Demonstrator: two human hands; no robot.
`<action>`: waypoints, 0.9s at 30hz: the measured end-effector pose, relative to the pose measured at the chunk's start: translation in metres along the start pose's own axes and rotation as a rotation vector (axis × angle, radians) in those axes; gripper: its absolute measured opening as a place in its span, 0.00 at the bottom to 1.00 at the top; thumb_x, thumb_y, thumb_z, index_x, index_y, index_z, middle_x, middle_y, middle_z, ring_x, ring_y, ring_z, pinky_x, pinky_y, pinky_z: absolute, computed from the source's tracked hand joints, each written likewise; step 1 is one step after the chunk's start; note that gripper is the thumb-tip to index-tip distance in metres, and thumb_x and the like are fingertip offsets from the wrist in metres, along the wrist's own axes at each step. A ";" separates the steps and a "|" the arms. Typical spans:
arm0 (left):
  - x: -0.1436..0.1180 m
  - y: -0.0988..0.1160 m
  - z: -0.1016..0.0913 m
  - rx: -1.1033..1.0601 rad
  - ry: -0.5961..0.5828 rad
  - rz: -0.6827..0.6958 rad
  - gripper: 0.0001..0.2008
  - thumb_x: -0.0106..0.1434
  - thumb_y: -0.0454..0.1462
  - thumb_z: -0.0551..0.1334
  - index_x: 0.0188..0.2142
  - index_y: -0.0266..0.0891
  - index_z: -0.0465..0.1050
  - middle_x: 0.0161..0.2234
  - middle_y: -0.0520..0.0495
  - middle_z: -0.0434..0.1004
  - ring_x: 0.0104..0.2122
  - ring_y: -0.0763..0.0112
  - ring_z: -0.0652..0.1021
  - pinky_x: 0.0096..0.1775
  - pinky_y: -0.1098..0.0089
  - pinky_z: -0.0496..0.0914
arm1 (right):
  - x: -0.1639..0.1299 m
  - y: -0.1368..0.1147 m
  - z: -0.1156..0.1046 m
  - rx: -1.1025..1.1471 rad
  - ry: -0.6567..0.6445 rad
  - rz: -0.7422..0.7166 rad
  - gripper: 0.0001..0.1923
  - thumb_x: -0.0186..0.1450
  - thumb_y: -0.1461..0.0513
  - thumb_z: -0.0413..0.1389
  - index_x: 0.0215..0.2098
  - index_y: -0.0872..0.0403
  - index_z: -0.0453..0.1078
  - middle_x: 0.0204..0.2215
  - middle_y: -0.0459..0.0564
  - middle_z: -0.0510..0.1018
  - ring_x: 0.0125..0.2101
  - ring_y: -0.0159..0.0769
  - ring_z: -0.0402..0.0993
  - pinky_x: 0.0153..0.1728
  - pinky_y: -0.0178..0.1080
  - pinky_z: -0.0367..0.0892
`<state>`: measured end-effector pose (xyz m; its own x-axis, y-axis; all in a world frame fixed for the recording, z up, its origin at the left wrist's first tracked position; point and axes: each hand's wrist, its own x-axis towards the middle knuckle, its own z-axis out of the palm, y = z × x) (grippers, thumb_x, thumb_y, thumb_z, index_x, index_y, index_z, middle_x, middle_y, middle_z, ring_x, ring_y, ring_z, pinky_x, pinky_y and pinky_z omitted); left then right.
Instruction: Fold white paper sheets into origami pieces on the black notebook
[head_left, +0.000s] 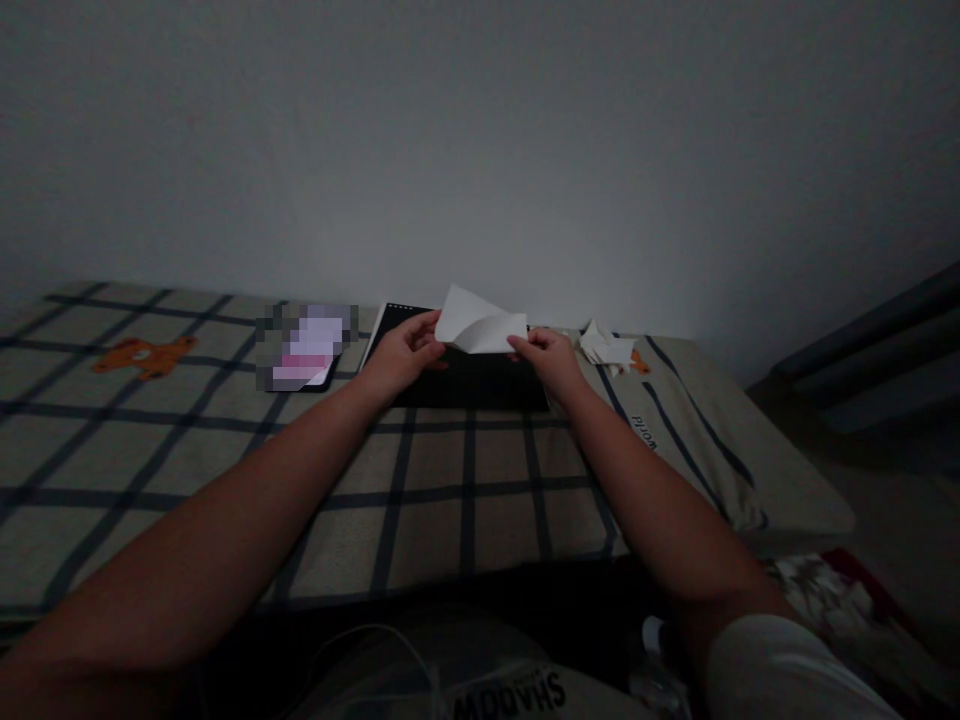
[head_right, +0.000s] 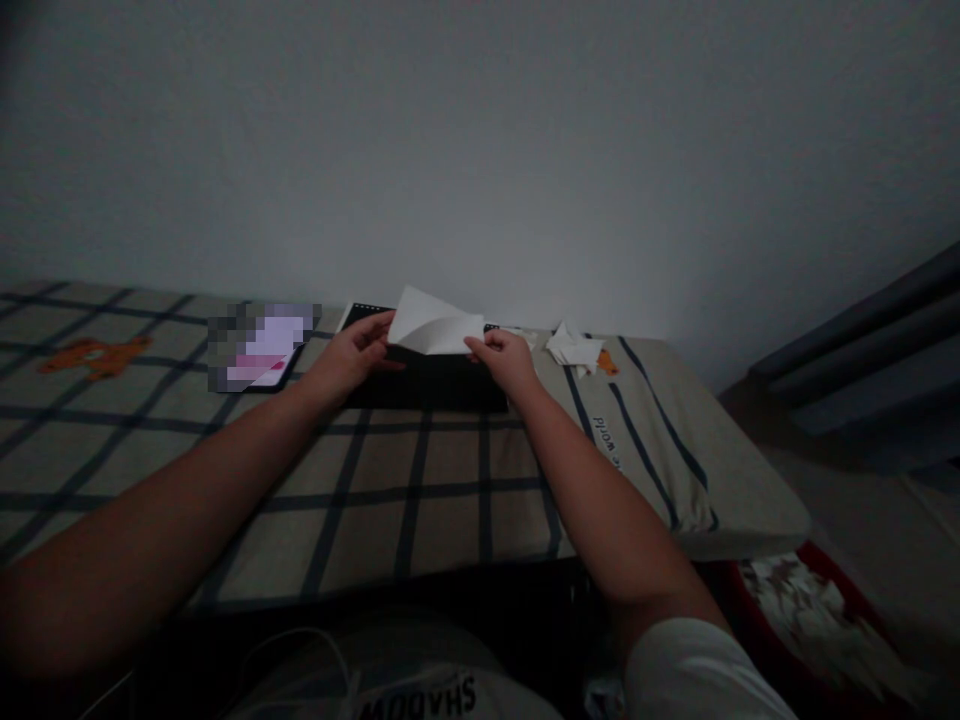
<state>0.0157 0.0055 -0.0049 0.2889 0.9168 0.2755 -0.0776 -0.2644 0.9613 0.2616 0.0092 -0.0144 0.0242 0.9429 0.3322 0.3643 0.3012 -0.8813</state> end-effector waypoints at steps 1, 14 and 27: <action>0.000 0.000 0.001 0.012 -0.005 0.015 0.34 0.50 0.40 0.69 0.57 0.37 0.65 0.54 0.37 0.72 0.50 0.56 0.75 0.43 0.62 0.75 | 0.000 0.000 0.000 0.000 -0.003 -0.003 0.16 0.57 0.51 0.61 0.20 0.52 0.68 0.21 0.47 0.75 0.25 0.33 0.68 0.33 0.39 0.63; 0.001 -0.002 0.004 0.031 0.130 -0.059 0.21 0.54 0.37 0.68 0.48 0.36 0.70 0.48 0.41 0.78 0.45 0.62 0.78 0.44 0.62 0.74 | 0.000 -0.005 0.005 0.305 -0.041 0.049 0.18 0.51 0.55 0.65 0.38 0.51 0.71 0.30 0.47 0.79 0.29 0.34 0.74 0.35 0.41 0.70; -0.004 0.002 0.006 -0.001 0.047 -0.161 0.23 0.55 0.40 0.69 0.49 0.33 0.73 0.45 0.40 0.80 0.41 0.64 0.79 0.45 0.62 0.73 | 0.001 -0.003 0.005 0.487 -0.085 0.152 0.15 0.51 0.53 0.66 0.33 0.52 0.75 0.34 0.46 0.78 0.33 0.32 0.70 0.32 0.35 0.68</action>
<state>0.0198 -0.0008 -0.0038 0.2530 0.9602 0.1182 -0.0348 -0.1131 0.9930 0.2564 0.0101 -0.0134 -0.0399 0.9834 0.1772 -0.1133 0.1717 -0.9786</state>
